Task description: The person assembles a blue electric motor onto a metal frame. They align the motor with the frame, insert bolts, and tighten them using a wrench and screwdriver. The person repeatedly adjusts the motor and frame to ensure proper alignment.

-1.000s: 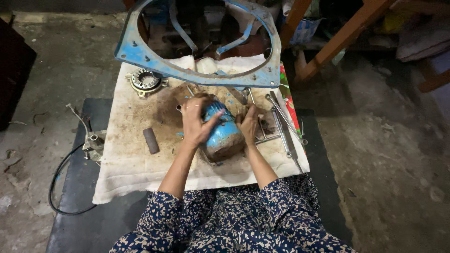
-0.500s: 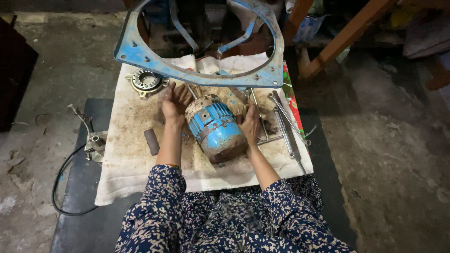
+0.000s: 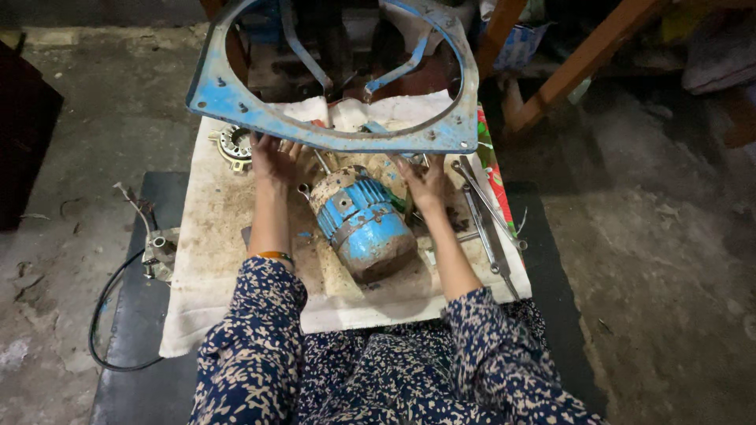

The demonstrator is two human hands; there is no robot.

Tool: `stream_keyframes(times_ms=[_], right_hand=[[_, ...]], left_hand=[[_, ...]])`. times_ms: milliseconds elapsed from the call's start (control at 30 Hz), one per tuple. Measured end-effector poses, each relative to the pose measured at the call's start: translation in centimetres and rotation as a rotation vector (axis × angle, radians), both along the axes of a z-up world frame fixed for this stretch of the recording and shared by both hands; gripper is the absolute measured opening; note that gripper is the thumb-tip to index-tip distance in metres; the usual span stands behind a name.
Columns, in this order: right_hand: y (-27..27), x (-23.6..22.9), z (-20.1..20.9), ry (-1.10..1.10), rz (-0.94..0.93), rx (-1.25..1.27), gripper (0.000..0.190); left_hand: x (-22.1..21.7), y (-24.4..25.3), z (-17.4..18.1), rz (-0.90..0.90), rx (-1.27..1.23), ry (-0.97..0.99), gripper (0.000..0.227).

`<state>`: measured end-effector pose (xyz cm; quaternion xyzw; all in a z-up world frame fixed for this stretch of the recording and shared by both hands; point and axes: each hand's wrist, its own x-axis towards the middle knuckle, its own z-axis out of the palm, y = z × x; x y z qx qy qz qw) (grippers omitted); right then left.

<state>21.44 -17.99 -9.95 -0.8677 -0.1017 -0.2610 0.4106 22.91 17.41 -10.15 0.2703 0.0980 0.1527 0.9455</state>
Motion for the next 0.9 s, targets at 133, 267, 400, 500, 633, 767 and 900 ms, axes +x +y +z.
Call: stream_keyframes(times_ms=[133, 267, 400, 500, 633, 767, 900], right_hand=[[-0.4, 4.0, 0.2, 0.534, 0.438, 0.902, 0.057], [-1.0, 4.8, -0.3, 0.244, 0.646, 0.833, 0.028], [-0.7, 3.2, -0.5, 0.249, 0.643, 0.879, 0.024], [-0.4, 1.5, 0.5, 0.354, 0.665, 1.162, 0.042], [-0.3, -0.9, 3.8, 0.227, 0.650, 0.874, 0.024], [0.0, -4.0, 7.7, 0.170, 0.624, 0.794, 0.027], [-0.1, -7.6, 10.3, 0.193, 0.647, 0.748, 0.027]], left_hand=[[0.5, 1.3, 0.8, -0.111, -0.158, -0.072, 0.053], [0.1, 1.2, 0.3, 0.097, 0.179, 0.091, 0.043], [-0.9, 1.2, -1.7, 0.280, 0.317, -0.063, 0.034], [-2.0, 1.6, -2.0, 0.286, 0.211, -0.091, 0.043], [-3.2, 1.3, 2.4, 0.296, 0.282, -0.084, 0.042], [-6.5, 1.9, 8.8, 0.206, 0.397, -0.007, 0.047], [-9.9, 1.6, 11.6, 0.150, 0.471, -0.145, 0.032]])
